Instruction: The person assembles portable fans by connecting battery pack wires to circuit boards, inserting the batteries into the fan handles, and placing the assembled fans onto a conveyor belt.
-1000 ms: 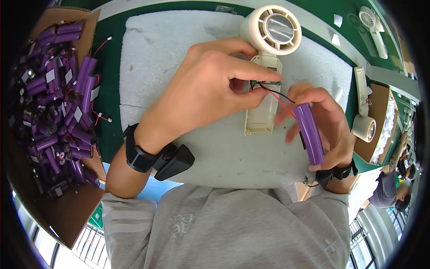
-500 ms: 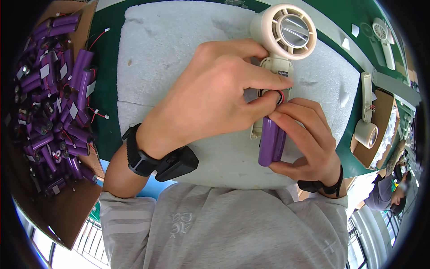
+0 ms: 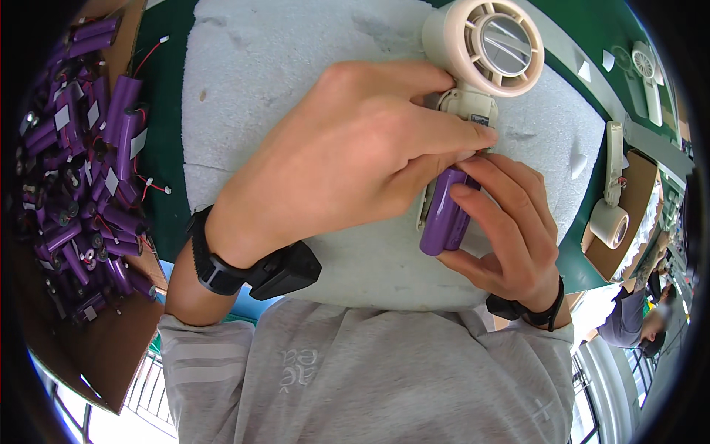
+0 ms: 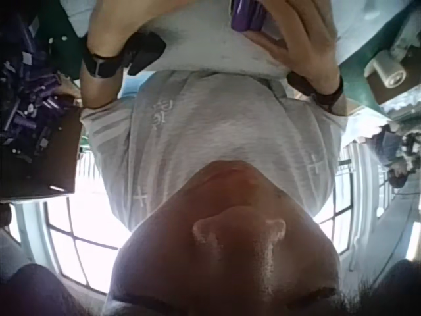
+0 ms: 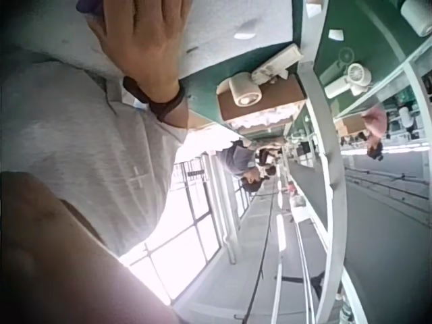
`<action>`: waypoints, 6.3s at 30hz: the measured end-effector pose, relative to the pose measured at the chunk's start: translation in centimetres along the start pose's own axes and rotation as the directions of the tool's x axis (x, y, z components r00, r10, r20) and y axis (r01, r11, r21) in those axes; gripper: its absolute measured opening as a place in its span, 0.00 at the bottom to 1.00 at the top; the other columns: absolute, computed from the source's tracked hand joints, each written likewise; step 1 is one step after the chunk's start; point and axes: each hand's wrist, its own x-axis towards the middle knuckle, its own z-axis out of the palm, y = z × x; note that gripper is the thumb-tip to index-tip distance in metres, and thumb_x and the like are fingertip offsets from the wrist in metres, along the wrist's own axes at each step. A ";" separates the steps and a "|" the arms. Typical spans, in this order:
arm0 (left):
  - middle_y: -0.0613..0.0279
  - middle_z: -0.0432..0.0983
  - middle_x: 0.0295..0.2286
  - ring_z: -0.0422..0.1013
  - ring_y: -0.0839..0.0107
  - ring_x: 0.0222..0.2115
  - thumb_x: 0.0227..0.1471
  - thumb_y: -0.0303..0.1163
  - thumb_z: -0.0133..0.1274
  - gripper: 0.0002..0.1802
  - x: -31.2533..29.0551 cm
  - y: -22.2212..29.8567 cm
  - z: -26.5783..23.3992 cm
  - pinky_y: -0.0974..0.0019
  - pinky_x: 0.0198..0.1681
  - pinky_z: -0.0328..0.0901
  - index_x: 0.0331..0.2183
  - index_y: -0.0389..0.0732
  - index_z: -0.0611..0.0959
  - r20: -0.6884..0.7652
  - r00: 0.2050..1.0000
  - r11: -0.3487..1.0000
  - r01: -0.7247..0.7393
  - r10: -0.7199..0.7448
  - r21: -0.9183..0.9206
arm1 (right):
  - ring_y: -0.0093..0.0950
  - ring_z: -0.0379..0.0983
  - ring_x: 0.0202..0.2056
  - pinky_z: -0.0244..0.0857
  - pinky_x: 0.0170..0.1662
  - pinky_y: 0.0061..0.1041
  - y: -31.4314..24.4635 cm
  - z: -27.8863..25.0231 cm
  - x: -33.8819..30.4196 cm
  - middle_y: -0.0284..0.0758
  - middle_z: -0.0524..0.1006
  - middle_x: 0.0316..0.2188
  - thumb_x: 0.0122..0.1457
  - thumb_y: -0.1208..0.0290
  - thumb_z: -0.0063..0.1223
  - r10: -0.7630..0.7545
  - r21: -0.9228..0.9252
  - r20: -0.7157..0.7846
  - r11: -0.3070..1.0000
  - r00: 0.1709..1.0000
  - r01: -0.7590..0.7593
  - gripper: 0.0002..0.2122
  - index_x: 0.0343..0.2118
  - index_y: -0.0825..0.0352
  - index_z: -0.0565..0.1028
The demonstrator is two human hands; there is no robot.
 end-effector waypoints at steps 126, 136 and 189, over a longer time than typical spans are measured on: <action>0.58 0.81 0.33 0.75 0.62 0.25 0.33 0.26 0.67 0.22 -0.3 0.6 0.6 0.66 0.31 0.70 0.37 0.47 0.86 0.052 0.948 0.911 0.316 -0.313 -0.267 | 0.36 0.71 0.43 0.70 0.43 0.32 -0.7 -0.5 0.0 0.42 0.66 0.48 0.32 0.72 0.74 0.319 0.129 -0.050 0.942 0.946 -0.311 0.34 0.49 0.68 0.74; 0.56 0.81 0.32 0.75 0.65 0.25 0.33 0.25 0.67 0.22 0.0 0.5 -0.1 0.65 0.32 0.70 0.37 0.46 0.86 0.110 0.941 0.910 0.337 -0.319 -0.241 | 0.36 0.70 0.43 0.69 0.45 0.33 -0.6 -0.6 0.2 0.40 0.66 0.47 0.29 0.75 0.75 0.168 0.036 -0.025 0.985 0.985 -0.167 0.35 0.48 0.67 0.75; 0.56 0.77 0.23 0.73 0.64 0.22 0.46 0.24 0.59 0.04 0.2 0.5 0.3 0.67 0.27 0.67 0.28 0.35 0.83 0.100 0.980 0.982 0.177 -0.170 -0.060 | 0.17 0.67 0.20 0.58 0.21 0.19 2.6 -15.3 1.5 0.30 0.70 0.20 0.63 0.75 0.44 0.508 0.955 -0.295 0.160 0.809 0.248 0.06 0.35 0.71 0.71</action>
